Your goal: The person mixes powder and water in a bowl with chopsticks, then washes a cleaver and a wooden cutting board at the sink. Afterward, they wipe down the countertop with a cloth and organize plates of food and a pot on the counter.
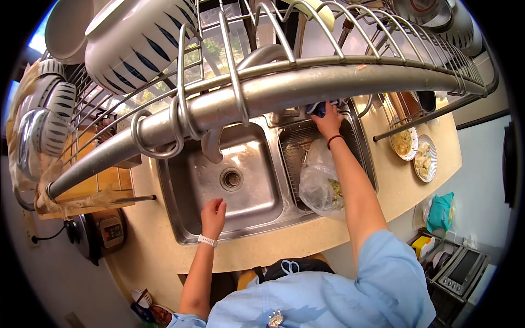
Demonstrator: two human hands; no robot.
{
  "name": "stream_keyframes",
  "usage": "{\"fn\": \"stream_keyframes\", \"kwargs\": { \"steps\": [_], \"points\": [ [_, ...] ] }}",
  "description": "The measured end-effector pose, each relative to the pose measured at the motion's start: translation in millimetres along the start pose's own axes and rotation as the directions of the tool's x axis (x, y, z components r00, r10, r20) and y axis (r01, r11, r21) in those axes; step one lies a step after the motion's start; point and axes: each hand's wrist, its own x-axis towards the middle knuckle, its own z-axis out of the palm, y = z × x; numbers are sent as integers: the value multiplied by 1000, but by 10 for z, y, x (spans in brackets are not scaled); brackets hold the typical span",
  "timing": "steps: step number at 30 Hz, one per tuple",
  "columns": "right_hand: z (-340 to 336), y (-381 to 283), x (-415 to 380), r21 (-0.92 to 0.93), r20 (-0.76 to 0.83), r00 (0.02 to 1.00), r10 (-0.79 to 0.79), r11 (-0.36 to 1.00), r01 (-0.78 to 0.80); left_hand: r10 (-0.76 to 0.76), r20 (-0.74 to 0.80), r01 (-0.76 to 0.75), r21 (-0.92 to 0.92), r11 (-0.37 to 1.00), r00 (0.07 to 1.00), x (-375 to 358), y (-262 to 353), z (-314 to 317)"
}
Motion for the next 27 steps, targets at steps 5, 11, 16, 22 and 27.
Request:
{"fn": "stream_keyframes", "kwargs": {
  "steps": [5, 11, 16, 22, 27],
  "points": [
    [-221, -334, -77, 144, 156, 947, -281, 955, 259, -44, 17, 44, 4, 999, 999, -120, -149, 93],
    [-363, -247, 75, 549, 572, 775, 268, 576, -605, -82, 163, 111, -176, 978, 983, -11, -39, 133],
    [-467, -43, 314, 922, 369, 860, 351, -20, -387, -200, 160, 231, -205, 951, 967, 55, -115, -30],
    [-329, -214, 465, 918, 381, 896, 229, 22, -396, -228, 137, 260, -303, 917, 964, 143, -104, -14],
    [10, -66, 541, 854, 290, 952, 96, 422, -303, -51, 133, 70, -139, 988, 990, 300, -157, 85]
  ]
}}
